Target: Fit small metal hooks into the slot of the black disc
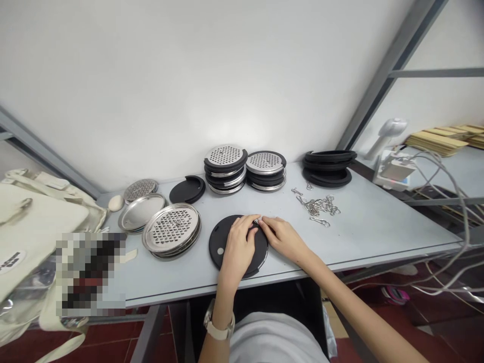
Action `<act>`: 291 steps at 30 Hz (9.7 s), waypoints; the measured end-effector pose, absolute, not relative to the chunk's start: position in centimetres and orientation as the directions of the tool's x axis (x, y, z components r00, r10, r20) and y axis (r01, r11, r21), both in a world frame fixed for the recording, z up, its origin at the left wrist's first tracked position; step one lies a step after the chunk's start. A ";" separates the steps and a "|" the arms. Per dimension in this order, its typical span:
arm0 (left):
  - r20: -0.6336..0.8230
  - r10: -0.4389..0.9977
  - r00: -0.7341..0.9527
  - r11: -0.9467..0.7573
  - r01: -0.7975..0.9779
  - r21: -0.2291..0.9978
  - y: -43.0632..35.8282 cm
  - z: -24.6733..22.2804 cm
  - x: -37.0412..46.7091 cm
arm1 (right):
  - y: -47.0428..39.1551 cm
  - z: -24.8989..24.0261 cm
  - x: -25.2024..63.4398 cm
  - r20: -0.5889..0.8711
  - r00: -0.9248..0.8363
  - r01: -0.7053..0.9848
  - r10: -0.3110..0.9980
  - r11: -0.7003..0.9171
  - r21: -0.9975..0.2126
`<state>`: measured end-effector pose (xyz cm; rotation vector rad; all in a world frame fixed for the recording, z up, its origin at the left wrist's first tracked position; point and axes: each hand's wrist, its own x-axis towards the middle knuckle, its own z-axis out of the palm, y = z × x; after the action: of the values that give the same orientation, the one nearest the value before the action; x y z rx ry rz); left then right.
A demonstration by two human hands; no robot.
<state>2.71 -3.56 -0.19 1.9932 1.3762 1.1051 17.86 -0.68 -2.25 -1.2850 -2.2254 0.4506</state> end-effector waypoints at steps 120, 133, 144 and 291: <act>0.313 0.917 0.246 -0.396 0.473 0.787 -3.6 0.0 2.6 | -0.9 -1.9 17.9 0.253 -0.342 0.671 0.905 0.424 -0.609; 0.331 0.911 0.246 -0.411 0.484 0.772 -3.6 0.0 2.6 | -0.9 -1.9 17.8 0.231 -0.313 0.715 0.921 0.389 -0.581; 0.322 0.915 0.244 -0.403 0.482 0.778 -3.6 0.1 2.7 | -1.2 -1.8 17.8 0.267 -0.342 0.730 0.901 0.434 -0.528; 0.291 0.928 0.232 -0.371 0.508 0.777 -3.6 0.0 2.7 | -1.0 -1.9 18.1 0.243 -0.355 0.739 0.903 0.430 -0.519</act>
<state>2.73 -3.65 0.02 1.9757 1.3130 1.0238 18.07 -1.02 -1.93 -1.3828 -2.1941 0.4409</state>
